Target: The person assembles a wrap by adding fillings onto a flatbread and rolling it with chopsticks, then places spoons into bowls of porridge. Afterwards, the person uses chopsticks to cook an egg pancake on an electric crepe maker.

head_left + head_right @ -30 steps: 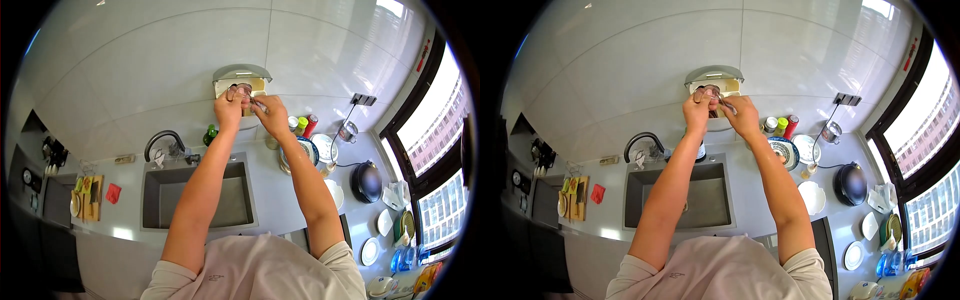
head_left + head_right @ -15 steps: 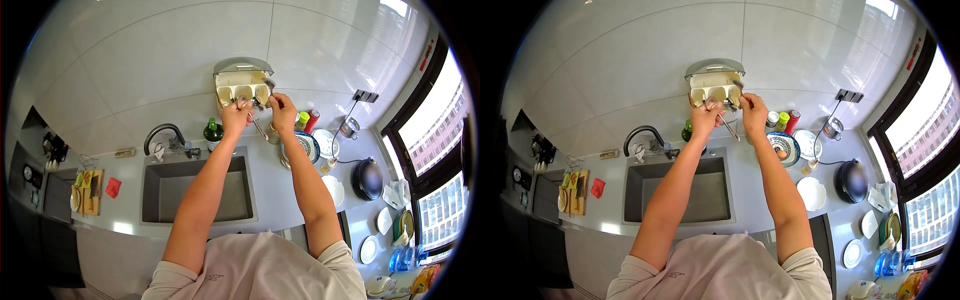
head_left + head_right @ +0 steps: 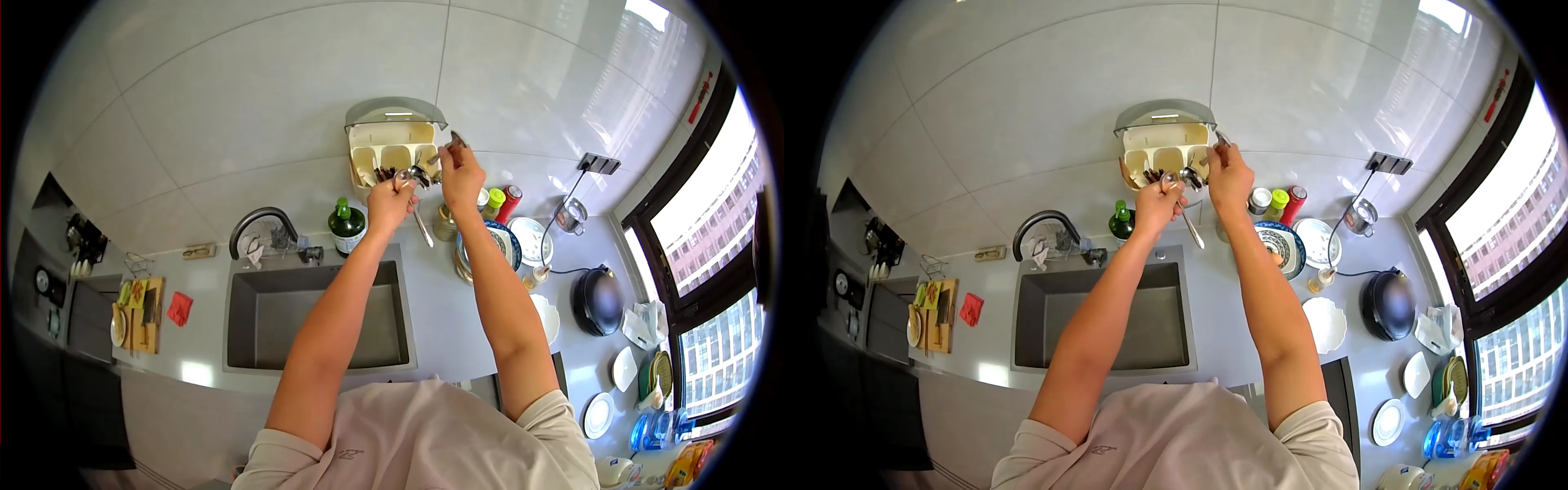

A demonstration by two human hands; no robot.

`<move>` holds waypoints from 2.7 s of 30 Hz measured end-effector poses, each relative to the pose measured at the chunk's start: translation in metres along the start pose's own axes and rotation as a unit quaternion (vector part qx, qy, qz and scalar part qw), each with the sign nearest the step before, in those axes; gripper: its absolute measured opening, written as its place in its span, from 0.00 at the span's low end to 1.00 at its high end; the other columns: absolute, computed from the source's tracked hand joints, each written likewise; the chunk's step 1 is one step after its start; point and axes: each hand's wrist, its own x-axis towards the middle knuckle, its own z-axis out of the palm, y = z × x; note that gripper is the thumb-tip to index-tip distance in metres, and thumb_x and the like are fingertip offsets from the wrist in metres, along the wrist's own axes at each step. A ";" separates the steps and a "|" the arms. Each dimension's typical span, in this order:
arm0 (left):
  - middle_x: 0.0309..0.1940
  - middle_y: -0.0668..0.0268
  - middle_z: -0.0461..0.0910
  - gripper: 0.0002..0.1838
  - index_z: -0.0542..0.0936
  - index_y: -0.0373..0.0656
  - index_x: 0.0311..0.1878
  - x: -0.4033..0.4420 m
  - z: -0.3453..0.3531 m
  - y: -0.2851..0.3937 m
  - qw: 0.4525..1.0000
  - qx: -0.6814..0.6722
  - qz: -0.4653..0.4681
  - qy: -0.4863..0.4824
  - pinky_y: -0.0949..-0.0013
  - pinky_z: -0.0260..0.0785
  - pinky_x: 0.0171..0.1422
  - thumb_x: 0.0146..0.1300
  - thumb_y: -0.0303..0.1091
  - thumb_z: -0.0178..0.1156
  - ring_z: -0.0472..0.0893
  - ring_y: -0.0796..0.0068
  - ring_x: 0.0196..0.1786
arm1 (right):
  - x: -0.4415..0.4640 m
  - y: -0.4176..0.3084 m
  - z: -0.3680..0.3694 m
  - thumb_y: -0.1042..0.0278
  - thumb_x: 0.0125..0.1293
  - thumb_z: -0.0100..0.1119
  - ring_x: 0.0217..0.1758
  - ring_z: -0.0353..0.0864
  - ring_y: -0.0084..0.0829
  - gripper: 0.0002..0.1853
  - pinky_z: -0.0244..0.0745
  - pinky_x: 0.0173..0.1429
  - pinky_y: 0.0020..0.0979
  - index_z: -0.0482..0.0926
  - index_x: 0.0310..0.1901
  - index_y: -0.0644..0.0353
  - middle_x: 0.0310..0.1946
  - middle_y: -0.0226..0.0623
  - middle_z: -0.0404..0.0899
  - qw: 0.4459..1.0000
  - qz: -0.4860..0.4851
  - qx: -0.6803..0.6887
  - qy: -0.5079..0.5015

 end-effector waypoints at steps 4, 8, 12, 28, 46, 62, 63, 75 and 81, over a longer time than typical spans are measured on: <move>0.28 0.68 0.84 0.11 0.84 0.40 0.41 0.004 0.003 -0.001 1.000 0.025 -0.005 -0.004 0.75 0.70 0.26 0.75 0.38 0.64 0.78 0.83 0.24 | 0.002 0.031 0.004 0.55 0.65 0.70 0.40 0.89 0.48 0.15 0.82 0.48 0.42 0.88 0.46 0.58 0.36 0.47 0.89 0.990 0.029 -0.107 -0.084; 0.27 0.68 0.85 0.12 0.86 0.39 0.39 0.007 0.006 -0.008 1.000 0.028 0.001 0.000 0.72 0.72 0.26 0.74 0.39 0.64 0.80 0.82 0.23 | -0.002 0.045 0.001 0.59 0.63 0.71 0.40 0.89 0.46 0.15 0.82 0.49 0.42 0.89 0.48 0.57 0.35 0.47 0.89 0.988 0.010 -0.113 -0.106; 0.26 0.68 0.85 0.12 0.86 0.40 0.37 0.009 0.010 -0.015 1.000 0.027 0.008 0.001 0.72 0.72 0.25 0.73 0.38 0.64 0.81 0.81 0.23 | -0.007 0.046 -0.007 0.64 0.62 0.69 0.38 0.89 0.45 0.18 0.82 0.47 0.41 0.86 0.53 0.57 0.34 0.46 0.88 0.978 0.069 -0.150 -0.128; 0.30 0.70 0.83 0.13 0.85 0.37 0.54 -0.023 -0.013 -0.001 0.999 -0.021 0.032 -0.009 0.74 0.73 0.35 0.75 0.36 0.62 0.80 0.84 0.31 | -0.022 -0.069 -0.028 0.79 0.59 0.64 0.24 0.71 0.20 0.13 0.72 0.31 0.26 0.84 0.47 0.60 0.25 0.30 0.75 0.975 -0.208 0.072 0.028; 0.20 0.70 0.78 0.13 0.87 0.40 0.39 -0.215 -0.335 -0.069 0.959 -0.099 -0.096 0.246 0.73 0.66 0.22 0.72 0.42 0.69 0.74 0.81 0.18 | -0.241 -0.202 0.148 0.79 0.61 0.68 0.37 0.84 0.22 0.19 0.81 0.46 0.24 0.82 0.55 0.73 0.34 0.31 0.84 0.774 0.165 0.189 -0.582; 0.45 0.64 0.86 0.15 0.79 0.39 0.62 -0.444 -0.670 -0.067 0.927 -0.110 -0.145 0.329 0.76 0.65 0.33 0.80 0.36 0.55 0.74 0.82 0.27 | -0.540 -0.420 0.369 0.72 0.68 0.69 0.34 0.81 0.21 0.09 0.79 0.39 0.27 0.89 0.47 0.64 0.32 0.30 0.86 0.701 0.057 0.142 -0.697; 0.45 0.65 0.86 0.15 0.79 0.39 0.62 -0.451 -0.690 -0.073 0.924 -0.112 -0.140 0.337 0.76 0.65 0.33 0.80 0.36 0.55 0.74 0.82 0.27 | -0.557 -0.430 0.385 0.70 0.67 0.71 0.33 0.81 0.21 0.10 0.78 0.39 0.27 0.90 0.47 0.63 0.31 0.31 0.86 0.695 0.039 0.131 -0.706; 0.44 0.57 0.88 0.15 0.82 0.33 0.50 -0.533 -0.928 -0.085 0.873 -0.149 -0.192 0.424 0.70 0.68 0.30 0.79 0.37 0.54 0.72 0.79 0.26 | -0.734 -0.547 0.587 0.65 0.74 0.63 0.33 0.82 0.23 0.11 0.78 0.40 0.29 0.83 0.52 0.61 0.31 0.32 0.85 0.567 0.010 0.263 -0.781; 0.41 0.58 0.88 0.23 0.82 0.35 0.54 -0.555 -1.008 -0.072 0.887 -0.069 -0.226 0.398 0.71 0.69 0.31 0.83 0.48 0.51 0.75 0.79 0.28 | -0.783 -0.606 0.657 0.58 0.72 0.64 0.37 0.88 0.35 0.12 0.80 0.44 0.35 0.88 0.46 0.56 0.34 0.39 0.88 0.552 -0.133 0.194 -0.800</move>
